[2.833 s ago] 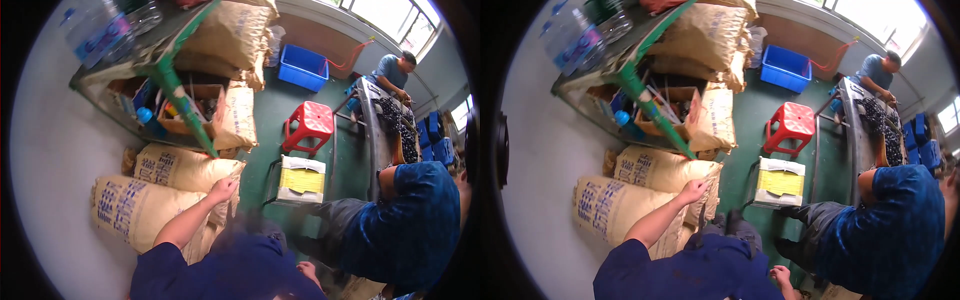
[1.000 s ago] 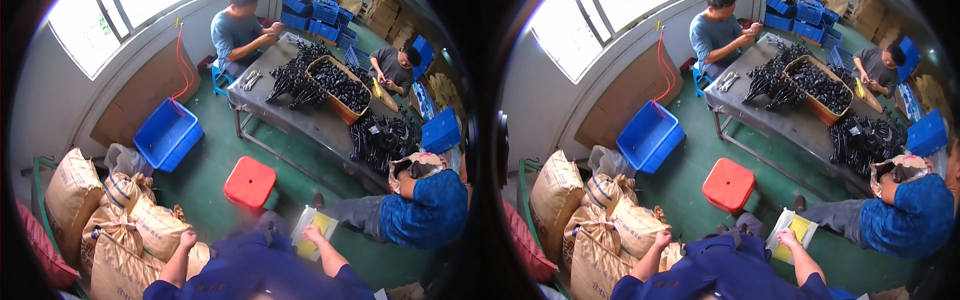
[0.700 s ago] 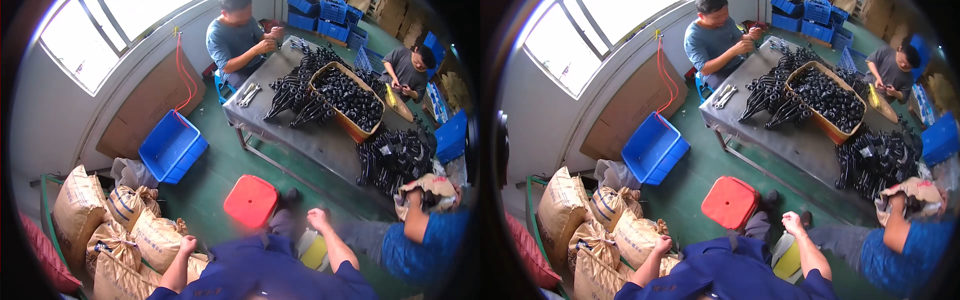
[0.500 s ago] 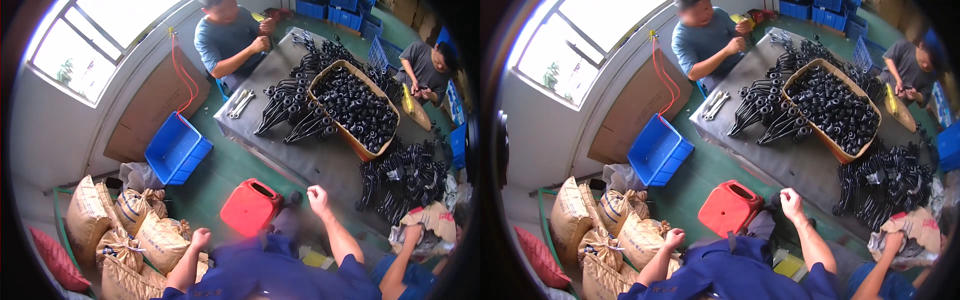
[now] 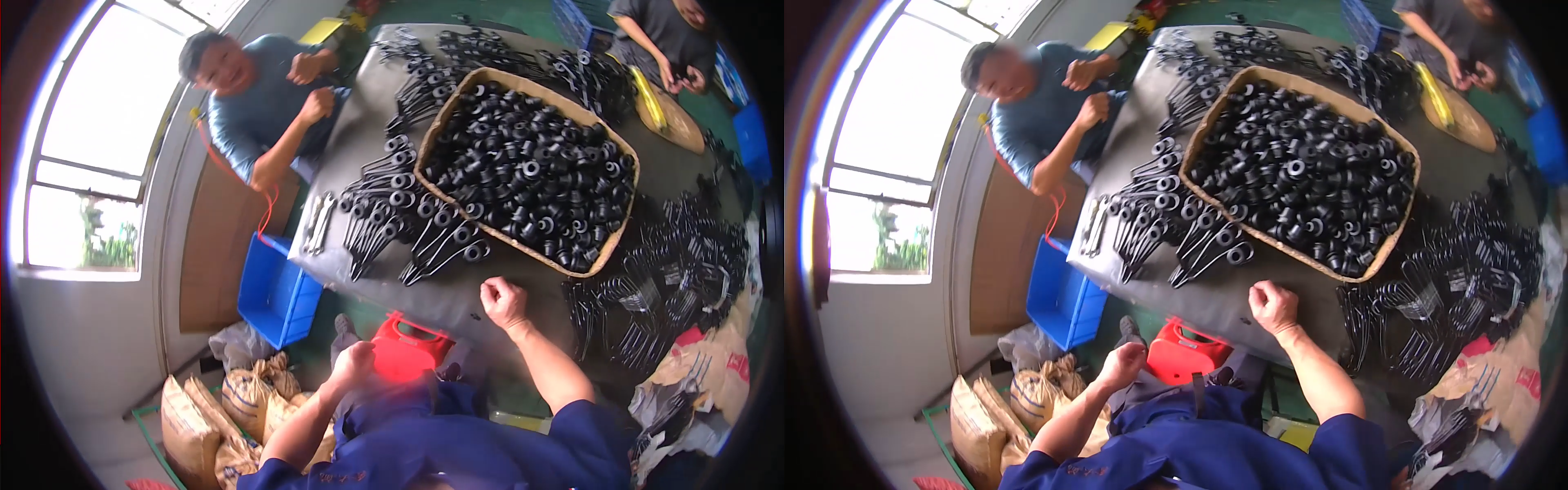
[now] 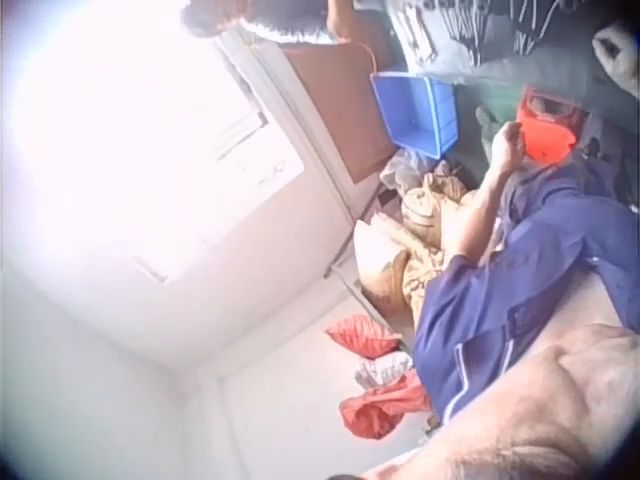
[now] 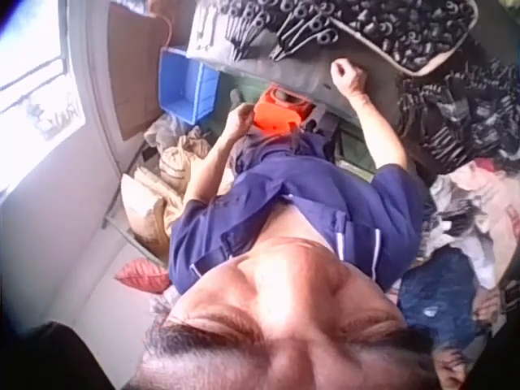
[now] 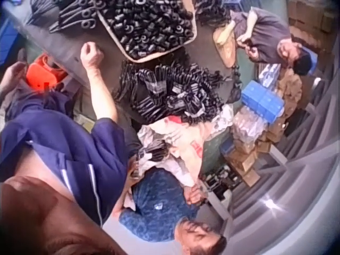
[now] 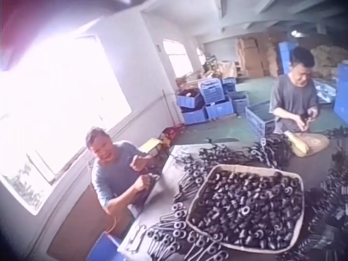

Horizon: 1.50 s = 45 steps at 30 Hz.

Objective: Assemble rubber bushings onto metal linkage arms at an industrial workstation.

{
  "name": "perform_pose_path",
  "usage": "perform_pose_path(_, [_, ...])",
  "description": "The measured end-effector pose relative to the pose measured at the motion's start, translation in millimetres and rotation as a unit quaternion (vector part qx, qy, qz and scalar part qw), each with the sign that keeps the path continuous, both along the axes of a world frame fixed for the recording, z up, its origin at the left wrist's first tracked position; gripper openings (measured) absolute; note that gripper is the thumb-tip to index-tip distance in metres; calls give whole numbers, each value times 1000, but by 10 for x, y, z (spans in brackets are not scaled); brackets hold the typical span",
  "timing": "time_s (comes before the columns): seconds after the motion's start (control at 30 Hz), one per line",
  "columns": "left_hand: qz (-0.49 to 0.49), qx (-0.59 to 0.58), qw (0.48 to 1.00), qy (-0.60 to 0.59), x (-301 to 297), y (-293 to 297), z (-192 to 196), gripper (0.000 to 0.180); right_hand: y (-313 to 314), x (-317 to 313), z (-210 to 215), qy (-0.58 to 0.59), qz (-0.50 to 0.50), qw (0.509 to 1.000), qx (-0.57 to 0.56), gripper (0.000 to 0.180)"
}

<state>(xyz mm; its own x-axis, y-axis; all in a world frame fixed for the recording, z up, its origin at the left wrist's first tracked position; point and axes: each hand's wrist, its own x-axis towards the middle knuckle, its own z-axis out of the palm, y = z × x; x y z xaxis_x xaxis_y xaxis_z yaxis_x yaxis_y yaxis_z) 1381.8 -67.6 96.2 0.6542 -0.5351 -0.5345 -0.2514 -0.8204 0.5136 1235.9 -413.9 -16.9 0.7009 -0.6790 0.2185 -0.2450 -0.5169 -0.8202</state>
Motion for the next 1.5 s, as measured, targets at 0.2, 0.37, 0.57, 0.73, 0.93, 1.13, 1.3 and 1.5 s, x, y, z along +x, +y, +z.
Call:
perform_pose_path(0.2, [-383, -82, 916, -90, 452, -1085, -232, 18, 19, -26, 3, -25, -35, 997, -65, 10])
perform_pose_path(0.37, [-503, -331, 772, -202, 868, -950, -989, 25, 83, 114, 24, 18, -32, 994, -100, 12])
perform_pose_path(0.57, [-446, -458, 745, -191, 876, -937, -1281, 24, 233, 83, 47, 56, -65, 982, -170, 17])
perform_pose_path(0.73, [-437, -500, 718, -212, 892, -853, -1340, 23, 289, 124, 16, 67, -36, 974, -214, 17])
perform_pose_path(0.93, [-415, -543, 682, -261, 885, -865, -1366, 23, 343, 128, 29, 61, -64, 970, -225, 16])
perform_pose_path(1.13, [-407, -526, 698, -265, 853, -877, -1347, 15, 321, 123, -116, 74, -111, 979, -157, 16])
perform_pose_path(1.3, [-400, -507, 716, -263, 806, -909, -1130, 9, 317, -53, -111, 41, -125, 989, -68, 14])
perform_pose_path(1.5, [-310, -484, 760, -304, 942, -966, -1364, 9, 526, -427, 18, 3, -172, 982, -76, 9])
